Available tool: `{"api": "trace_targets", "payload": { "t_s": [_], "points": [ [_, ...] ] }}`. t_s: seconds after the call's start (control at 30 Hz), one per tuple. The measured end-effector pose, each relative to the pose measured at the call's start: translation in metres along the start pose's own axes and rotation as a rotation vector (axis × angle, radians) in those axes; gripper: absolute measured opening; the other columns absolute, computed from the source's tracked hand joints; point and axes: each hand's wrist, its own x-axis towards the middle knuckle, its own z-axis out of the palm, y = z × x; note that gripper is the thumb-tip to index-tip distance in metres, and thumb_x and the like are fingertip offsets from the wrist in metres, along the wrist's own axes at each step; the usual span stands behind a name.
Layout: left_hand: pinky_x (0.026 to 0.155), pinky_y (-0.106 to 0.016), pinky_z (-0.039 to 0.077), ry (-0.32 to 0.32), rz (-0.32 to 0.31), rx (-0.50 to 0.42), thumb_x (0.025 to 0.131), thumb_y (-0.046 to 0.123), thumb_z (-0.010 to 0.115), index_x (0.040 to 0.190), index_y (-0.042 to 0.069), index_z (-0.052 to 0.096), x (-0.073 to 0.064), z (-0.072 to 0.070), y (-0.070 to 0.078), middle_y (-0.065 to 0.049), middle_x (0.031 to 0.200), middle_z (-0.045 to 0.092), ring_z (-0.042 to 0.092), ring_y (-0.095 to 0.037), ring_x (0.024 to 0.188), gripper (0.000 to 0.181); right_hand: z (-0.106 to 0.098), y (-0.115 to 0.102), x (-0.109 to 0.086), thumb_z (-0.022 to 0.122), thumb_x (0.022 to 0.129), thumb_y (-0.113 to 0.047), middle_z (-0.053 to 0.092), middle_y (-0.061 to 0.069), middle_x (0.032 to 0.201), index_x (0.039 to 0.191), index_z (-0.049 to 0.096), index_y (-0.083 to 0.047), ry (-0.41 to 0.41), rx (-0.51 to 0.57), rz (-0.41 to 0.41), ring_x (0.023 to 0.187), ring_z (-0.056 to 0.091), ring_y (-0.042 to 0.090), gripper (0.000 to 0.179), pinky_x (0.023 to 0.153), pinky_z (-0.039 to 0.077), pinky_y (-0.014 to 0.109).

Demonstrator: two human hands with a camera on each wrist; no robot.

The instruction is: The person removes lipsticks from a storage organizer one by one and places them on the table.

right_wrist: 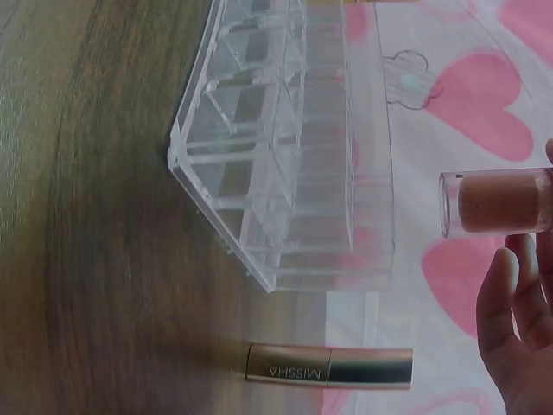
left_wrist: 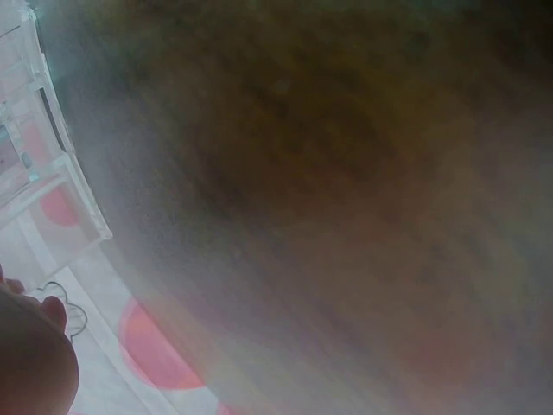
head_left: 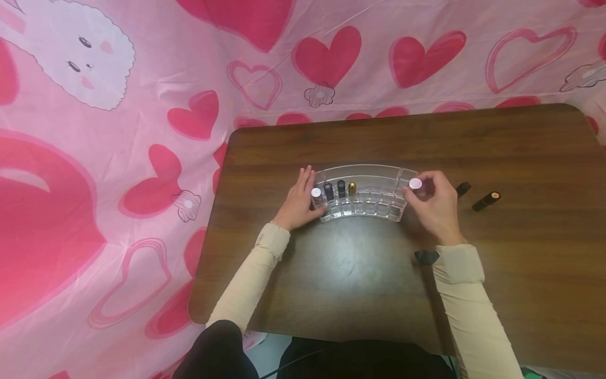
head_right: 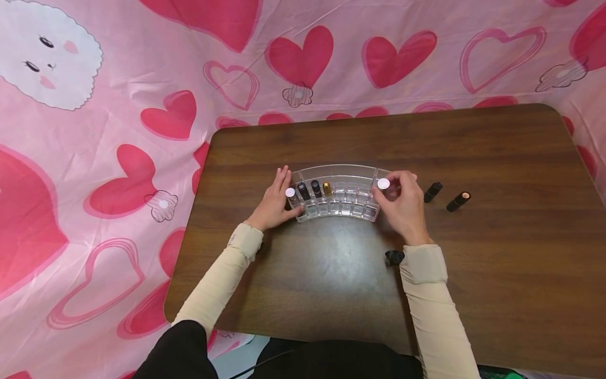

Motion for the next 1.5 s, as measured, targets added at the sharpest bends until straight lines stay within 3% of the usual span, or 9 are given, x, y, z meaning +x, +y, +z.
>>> {"api": "trace_targets", "payload": {
  "t_s": [0.23, 0.53, 0.77, 0.93, 1.27, 1.5],
  "points": [
    [0.109, -0.047, 0.020, -0.008, -0.011, -0.005, 0.074, 0.056, 0.060, 0.145, 0.013, -0.001, 0.000, 0.000, 0.001, 0.009, 0.149, -0.019, -0.019, -0.011, 0.136, 0.103, -0.008, 0.004, 0.000, 0.073, 0.069, -0.008, 0.052, -0.003, 0.081, 0.092, 0.053, 0.001, 0.054, 0.016, -0.008, 0.068, 0.051, 0.017, 0.032, 0.062, 0.042, 0.011],
    [0.109, -0.048, 0.020, 0.002, -0.006, -0.013, 0.073, 0.056, 0.061, 0.145, 0.013, 0.000, 0.000, 0.000, 0.000, 0.004, 0.152, -0.012, -0.018, -0.011, 0.137, 0.104, -0.024, 0.006, 0.000, 0.074, 0.070, -0.011, 0.053, -0.010, 0.082, 0.097, 0.053, 0.000, 0.107, 0.025, 0.082, 0.064, 0.051, 0.007, 0.036, 0.059, 0.042, 0.010],
    [0.109, -0.047, 0.020, -0.005, -0.010, -0.008, 0.073, 0.057, 0.061, 0.145, 0.012, 0.000, 0.000, 0.001, 0.000, 0.009, 0.149, -0.019, -0.019, -0.010, 0.136, 0.104, -0.032, 0.007, 0.002, 0.073, 0.070, -0.011, 0.056, -0.020, 0.082, 0.095, 0.053, 0.002, 0.161, 0.060, 0.067, 0.062, 0.049, 0.008, 0.034, 0.060, 0.041, 0.011],
    [0.109, -0.047, 0.020, -0.003, -0.018, -0.010, 0.073, 0.057, 0.061, 0.145, 0.013, 0.001, 0.001, 0.002, -0.001, 0.010, 0.149, -0.018, -0.019, -0.009, 0.136, 0.104, -0.038, 0.010, 0.001, 0.073, 0.069, -0.008, 0.054, -0.018, 0.079, 0.095, 0.054, 0.000, 0.194, 0.057, 0.081, 0.060, 0.048, 0.004, 0.032, 0.056, 0.040, 0.009],
    [0.109, -0.047, 0.021, 0.002, -0.008, -0.012, 0.072, 0.054, 0.063, 0.145, 0.011, 0.001, -0.001, -0.001, 0.001, 0.007, 0.150, -0.015, -0.016, -0.012, 0.137, 0.105, -0.057, 0.014, 0.000, 0.072, 0.071, -0.013, 0.055, -0.015, 0.084, 0.097, 0.058, -0.019, 0.246, 0.051, 0.196, 0.066, 0.051, 0.005, 0.030, 0.060, 0.042, 0.009],
    [0.108, -0.048, 0.021, 0.002, -0.003, -0.009, 0.073, 0.056, 0.062, 0.145, 0.011, 0.002, -0.001, -0.001, 0.000, 0.006, 0.150, -0.015, -0.016, -0.012, 0.137, 0.104, -0.069, 0.017, -0.001, 0.070, 0.071, -0.007, 0.059, -0.010, 0.083, 0.098, 0.059, -0.015, 0.295, 0.117, 0.203, 0.061, 0.052, 0.004, 0.030, 0.057, 0.042, 0.012]
  ]
}}
